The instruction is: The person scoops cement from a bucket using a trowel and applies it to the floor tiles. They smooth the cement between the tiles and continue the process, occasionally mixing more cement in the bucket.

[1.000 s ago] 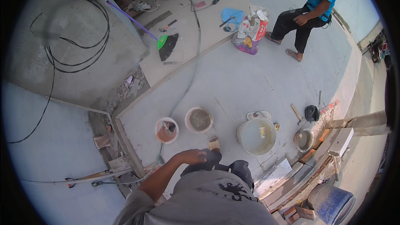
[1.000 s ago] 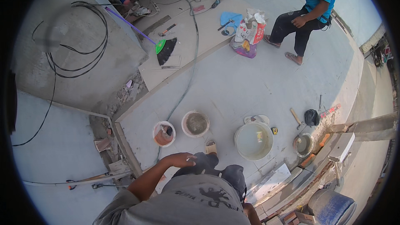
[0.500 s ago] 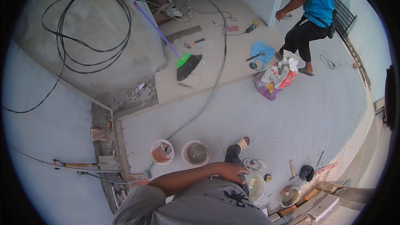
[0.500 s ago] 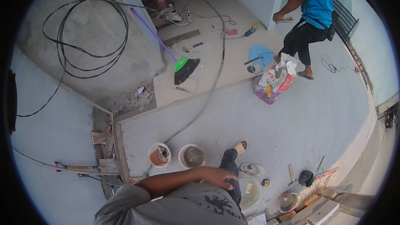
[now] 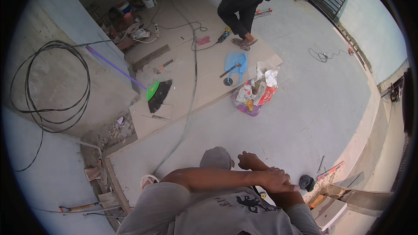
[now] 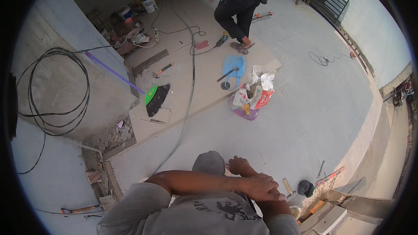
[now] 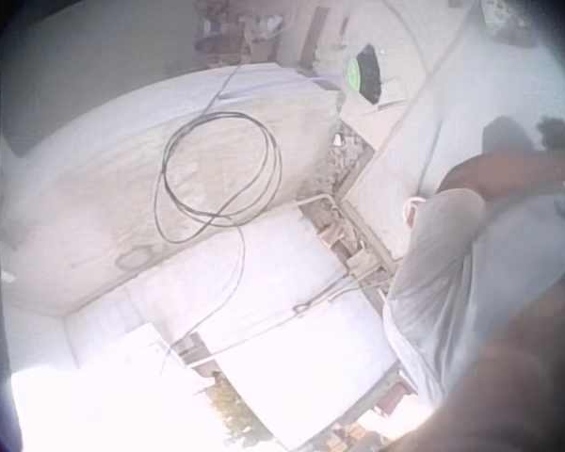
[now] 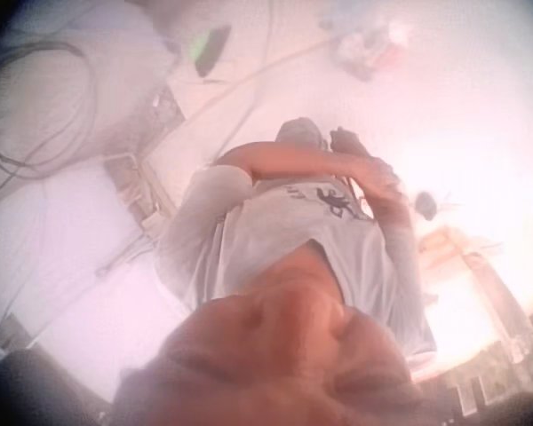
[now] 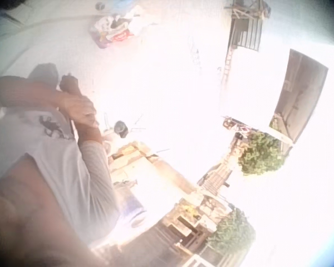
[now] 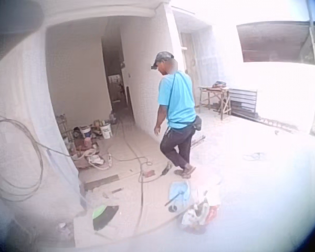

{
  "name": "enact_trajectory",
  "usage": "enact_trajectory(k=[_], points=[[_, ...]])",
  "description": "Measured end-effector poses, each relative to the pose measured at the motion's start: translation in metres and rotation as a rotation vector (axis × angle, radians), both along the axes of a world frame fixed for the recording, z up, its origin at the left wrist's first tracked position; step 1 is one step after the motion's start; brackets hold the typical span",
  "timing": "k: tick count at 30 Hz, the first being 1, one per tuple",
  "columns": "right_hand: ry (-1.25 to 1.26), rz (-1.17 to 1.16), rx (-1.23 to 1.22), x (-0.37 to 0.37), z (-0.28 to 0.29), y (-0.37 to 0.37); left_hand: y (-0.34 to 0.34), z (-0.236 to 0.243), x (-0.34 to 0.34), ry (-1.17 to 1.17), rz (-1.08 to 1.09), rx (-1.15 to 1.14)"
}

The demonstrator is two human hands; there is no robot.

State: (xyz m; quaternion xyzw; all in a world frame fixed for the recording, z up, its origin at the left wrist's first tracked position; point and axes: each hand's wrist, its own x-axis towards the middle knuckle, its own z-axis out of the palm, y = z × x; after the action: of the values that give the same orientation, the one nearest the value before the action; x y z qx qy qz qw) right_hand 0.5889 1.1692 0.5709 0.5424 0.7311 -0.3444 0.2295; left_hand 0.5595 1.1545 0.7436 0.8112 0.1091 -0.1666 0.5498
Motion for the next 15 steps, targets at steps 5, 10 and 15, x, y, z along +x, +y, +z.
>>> enact_trajectory(k=[5, 10, 15], points=[[0.055, -0.199, -0.132, 0.053, -0.021, 0.085, 0.044, 0.066, 0.051, -0.446, -0.230, -0.314], [0.302, -0.689, 0.099, 0.136, -0.048, 0.124, 0.153, -0.128, 0.089, -0.204, 0.141, 0.351], [0.308, -0.993, -0.047, 0.239, -0.112, -0.049, 0.258, -0.204, 0.048, 0.658, -0.058, 0.452]])
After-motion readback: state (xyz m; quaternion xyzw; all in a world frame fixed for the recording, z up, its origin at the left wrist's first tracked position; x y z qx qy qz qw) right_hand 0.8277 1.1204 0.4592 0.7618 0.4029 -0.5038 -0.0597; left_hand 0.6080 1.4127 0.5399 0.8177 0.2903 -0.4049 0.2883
